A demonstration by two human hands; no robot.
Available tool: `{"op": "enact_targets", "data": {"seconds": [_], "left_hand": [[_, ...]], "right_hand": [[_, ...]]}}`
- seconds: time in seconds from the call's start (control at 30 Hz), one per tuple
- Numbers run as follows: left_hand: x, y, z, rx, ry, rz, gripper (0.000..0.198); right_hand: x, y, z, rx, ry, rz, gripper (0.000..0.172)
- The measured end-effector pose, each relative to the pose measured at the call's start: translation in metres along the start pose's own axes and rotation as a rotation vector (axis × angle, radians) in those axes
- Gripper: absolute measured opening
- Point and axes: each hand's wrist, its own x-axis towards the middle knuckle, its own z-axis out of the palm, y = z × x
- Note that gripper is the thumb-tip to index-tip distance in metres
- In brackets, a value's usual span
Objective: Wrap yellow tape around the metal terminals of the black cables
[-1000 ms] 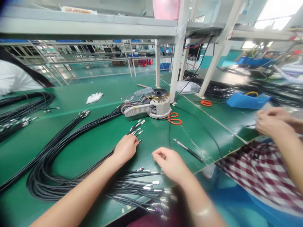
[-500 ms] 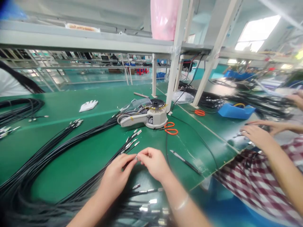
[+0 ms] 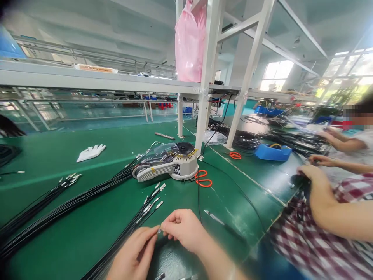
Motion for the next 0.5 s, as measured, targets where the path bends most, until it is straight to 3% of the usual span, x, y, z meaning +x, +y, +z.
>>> {"op": "enact_targets", "data": {"seconds": [0.13,0.37,0.5], "left_hand": [[0.000,0.006,-0.003,-0.022,-0.052,-0.137,0.016],[-0.007,0.000,-0.001,-0.016,-0.063,-0.078,0.020],[-0.014,-0.008,0.001,0.009,-0.063,-0.068,0.020]], "right_hand": [[-0.001,-0.004,0.001,-0.010,0.008,-0.028,0.012],[-0.002,-0.005,-0.004,0.054,-0.009,-0.017,0.009],[0.035,-0.026,-0.039,0.278,0.239,-0.018,0.021]]}}
